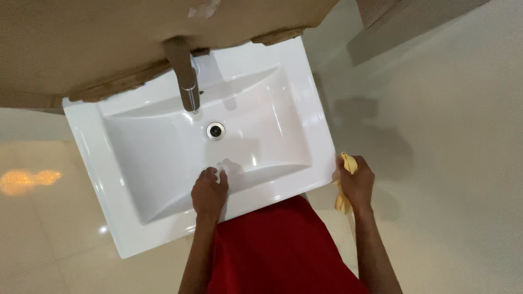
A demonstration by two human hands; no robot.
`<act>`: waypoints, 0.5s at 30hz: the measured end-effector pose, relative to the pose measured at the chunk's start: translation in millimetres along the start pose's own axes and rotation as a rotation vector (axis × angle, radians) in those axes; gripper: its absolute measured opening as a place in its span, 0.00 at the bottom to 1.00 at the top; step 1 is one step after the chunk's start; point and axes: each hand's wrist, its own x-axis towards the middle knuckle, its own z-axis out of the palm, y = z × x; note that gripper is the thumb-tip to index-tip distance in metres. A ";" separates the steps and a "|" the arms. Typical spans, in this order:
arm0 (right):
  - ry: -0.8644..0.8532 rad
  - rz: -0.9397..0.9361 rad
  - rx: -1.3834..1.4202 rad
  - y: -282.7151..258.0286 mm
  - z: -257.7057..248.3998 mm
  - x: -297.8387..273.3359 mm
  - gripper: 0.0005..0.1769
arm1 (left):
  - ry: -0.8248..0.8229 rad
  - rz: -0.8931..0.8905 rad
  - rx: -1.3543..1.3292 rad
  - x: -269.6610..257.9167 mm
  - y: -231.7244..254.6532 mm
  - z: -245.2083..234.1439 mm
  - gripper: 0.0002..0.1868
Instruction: The person wipes the surfaces and edges of a white porcelain sink using a yellow cloth.
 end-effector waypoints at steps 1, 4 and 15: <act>0.072 -0.014 0.065 1.8 3.9 2.8 0.17 | 0.023 -0.007 0.006 0.1 1.2 0.3 0.17; 0.042 0.076 0.163 7.1 16.4 15.8 0.16 | 0.041 -0.012 0.019 0.3 1.9 0.6 0.18; 0.285 -0.312 0.005 20.6 30.2 10.8 0.14 | -0.016 0.050 0.019 1.6 -5.7 7.2 0.17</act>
